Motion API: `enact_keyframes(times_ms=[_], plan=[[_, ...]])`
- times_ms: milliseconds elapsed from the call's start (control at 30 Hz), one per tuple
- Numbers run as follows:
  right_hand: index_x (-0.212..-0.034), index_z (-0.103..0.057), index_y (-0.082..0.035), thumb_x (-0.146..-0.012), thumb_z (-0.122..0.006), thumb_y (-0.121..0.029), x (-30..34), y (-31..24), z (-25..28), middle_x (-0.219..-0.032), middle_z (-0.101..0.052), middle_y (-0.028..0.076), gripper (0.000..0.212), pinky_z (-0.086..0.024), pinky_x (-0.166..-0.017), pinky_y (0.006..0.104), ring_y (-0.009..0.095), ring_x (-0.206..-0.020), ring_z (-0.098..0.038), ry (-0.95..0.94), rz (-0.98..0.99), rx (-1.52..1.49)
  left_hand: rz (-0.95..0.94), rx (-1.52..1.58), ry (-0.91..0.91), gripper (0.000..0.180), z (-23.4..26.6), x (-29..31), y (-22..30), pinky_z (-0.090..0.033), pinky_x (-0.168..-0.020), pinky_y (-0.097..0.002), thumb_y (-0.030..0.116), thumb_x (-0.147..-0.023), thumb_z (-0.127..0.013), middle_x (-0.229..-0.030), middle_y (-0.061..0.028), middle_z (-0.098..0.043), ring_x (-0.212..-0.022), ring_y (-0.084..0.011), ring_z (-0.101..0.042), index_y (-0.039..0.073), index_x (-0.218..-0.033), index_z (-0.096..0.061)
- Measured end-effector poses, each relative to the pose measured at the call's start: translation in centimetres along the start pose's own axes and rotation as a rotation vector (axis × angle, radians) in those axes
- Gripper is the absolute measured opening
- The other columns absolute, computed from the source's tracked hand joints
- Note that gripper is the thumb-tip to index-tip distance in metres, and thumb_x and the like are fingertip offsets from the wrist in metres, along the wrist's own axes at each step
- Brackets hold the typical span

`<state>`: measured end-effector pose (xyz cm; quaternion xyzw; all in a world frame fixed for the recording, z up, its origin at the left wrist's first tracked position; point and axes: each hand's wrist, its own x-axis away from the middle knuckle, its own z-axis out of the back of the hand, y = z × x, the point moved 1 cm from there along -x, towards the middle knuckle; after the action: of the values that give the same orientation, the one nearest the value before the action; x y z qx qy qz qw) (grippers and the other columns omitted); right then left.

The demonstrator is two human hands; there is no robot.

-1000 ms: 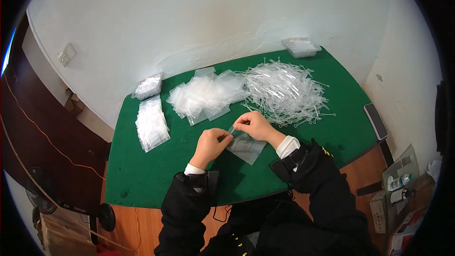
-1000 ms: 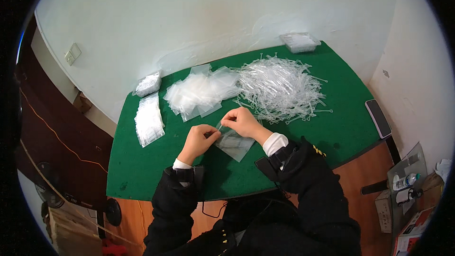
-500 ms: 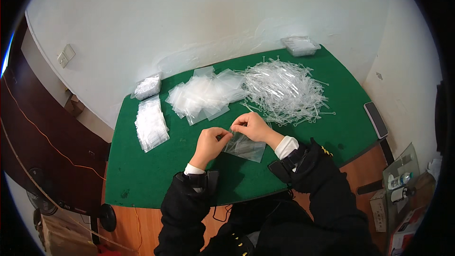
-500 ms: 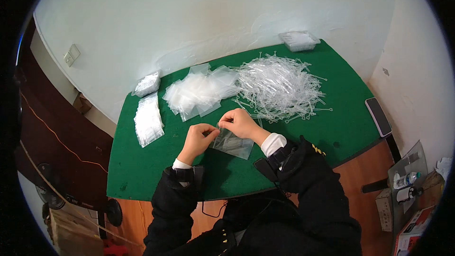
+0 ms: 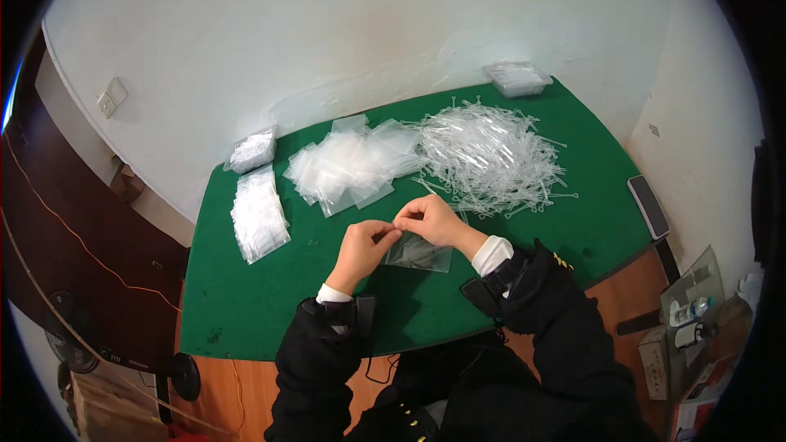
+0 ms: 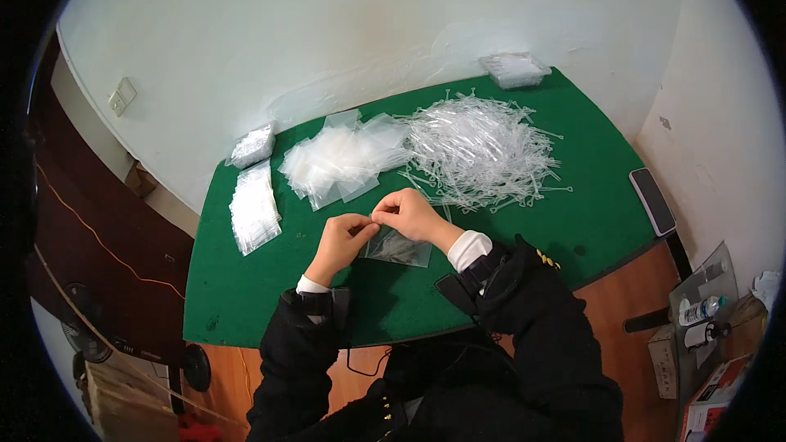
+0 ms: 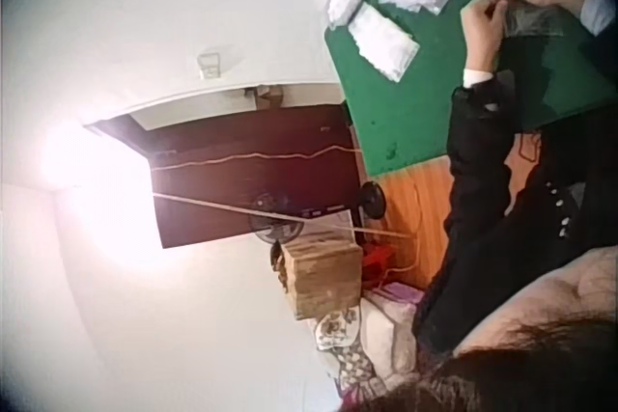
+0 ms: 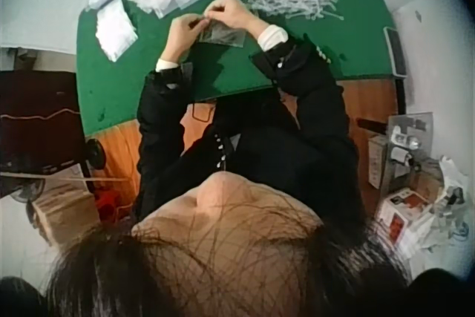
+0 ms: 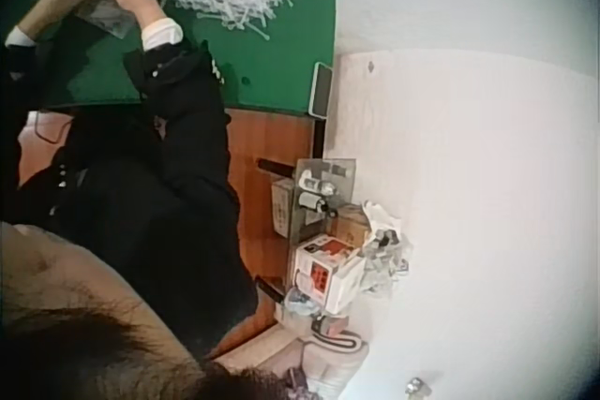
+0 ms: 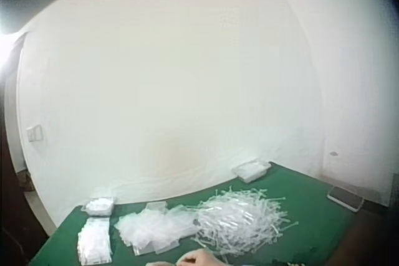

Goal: Manually counting and placing small white plastic items into clear plastic bags and sealing them.

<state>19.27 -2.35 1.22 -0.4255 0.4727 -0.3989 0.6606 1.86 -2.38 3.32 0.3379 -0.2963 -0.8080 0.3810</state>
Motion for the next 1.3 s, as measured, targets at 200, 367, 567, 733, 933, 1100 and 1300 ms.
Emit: enact_keyframes(times_ms=[200, 367, 567, 733, 933, 1100, 1300], plan=[[-0.079, -0.065, 0.001, -0.076, -0.064, -0.011, 0.0, -0.2, 0.0, -0.064, -0.061, 0.002, 0.013, -0.042, -0.054, 0.0226, 0.006, -0.058, -0.050, 0.091, 0.014, 0.020, 0.088, 0.023, -0.090, 0.017, 0.3, 0.1, -0.3, -0.039, -0.050, -0.0228, 0.013, -0.079, -0.064, -0.064, -0.0042, -0.061, -0.055, -0.0065, -0.049, -0.004, -0.082, -0.064], [-0.078, -0.065, 0.001, -0.076, -0.064, -0.011, -0.4, 0.0, 0.2, -0.062, -0.059, 0.002, 0.013, -0.041, -0.054, 0.0225, 0.006, -0.056, -0.049, 0.157, 0.025, 0.013, 0.104, 0.023, -0.104, 0.017, 0.5, 0.1, -0.4, -0.040, -0.051, -0.0224, 0.013, -0.079, -0.064, -0.064, -0.0039, -0.061, -0.056, -0.0065, -0.050, -0.004, -0.082, -0.064], [-0.077, -0.064, 0.001, -0.077, -0.063, -0.012, -0.2, -0.1, 1.0, -0.063, -0.059, 0.002, 0.013, -0.040, -0.053, 0.0218, 0.006, -0.056, -0.048, 0.223, 0.019, 0.077, 0.093, 0.048, -0.099, 0.018, 0.2, 0.1, -0.4, -0.040, -0.051, -0.0226, 0.012, -0.080, -0.064, -0.063, -0.0034, -0.061, -0.057, -0.0059, -0.050, -0.005, -0.081, -0.064], [-0.076, -0.063, 0.000, -0.076, -0.063, -0.012, -0.1, -0.2, 1.3, -0.068, -0.060, 0.005, 0.012, -0.043, -0.058, 0.0266, 0.014, -0.062, -0.054, 0.256, 0.071, 0.139, 0.059, -0.054, -0.054, 0.015, 0.3, 0.0, -0.2, -0.042, -0.051, -0.0265, 0.013, -0.076, -0.065, -0.064, -0.0082, -0.062, -0.054, -0.0137, -0.054, -0.002, -0.079, -0.065], [-0.078, -0.063, -0.006, -0.070, -0.064, -0.013, 0.0, -1.3, 0.5, -0.076, -0.058, 0.006, 0.010, -0.043, -0.072, 0.0350, 0.026, -0.081, -0.055, 0.197, 0.525, 0.666, -0.132, -0.298, 0.080, 0.010, 0.6, 0.0, -0.3, -0.044, -0.052, -0.0351, 0.013, -0.069, -0.064, -0.063, -0.0105, -0.059, -0.058, -0.0278, -0.057, 0.003, -0.071, -0.066], [-0.077, -0.063, -0.010, -0.069, -0.063, -0.014, 0.0, -1.0, 0.3, -0.075, -0.057, 0.004, 0.009, -0.041, -0.075, 0.0353, 0.023, -0.083, -0.053, 0.024, 0.582, 0.750, -0.172, -0.303, 0.075, 0.010, 0.3, -0.1, 0.0, -0.043, -0.051, -0.0357, 0.014, -0.069, -0.064, -0.062, -0.0088, -0.056, -0.057, -0.0266, -0.056, 0.004, -0.069, -0.065], [-0.073, -0.062, -0.013, -0.071, -0.061, -0.016, 0.0, -0.9, 0.3, -0.072, -0.055, 0.000, 0.004, -0.039, -0.074, 0.0345, 0.021, -0.080, -0.052, -0.030, 0.562, 0.797, -0.205, -0.285, 0.056, 0.009, 0.2, -0.1, 0.4, -0.043, -0.050, -0.0352, 0.014, -0.069, -0.065, -0.061, -0.0081, -0.056, -0.056, -0.0258, -0.055, 0.005, -0.070, -0.066]])
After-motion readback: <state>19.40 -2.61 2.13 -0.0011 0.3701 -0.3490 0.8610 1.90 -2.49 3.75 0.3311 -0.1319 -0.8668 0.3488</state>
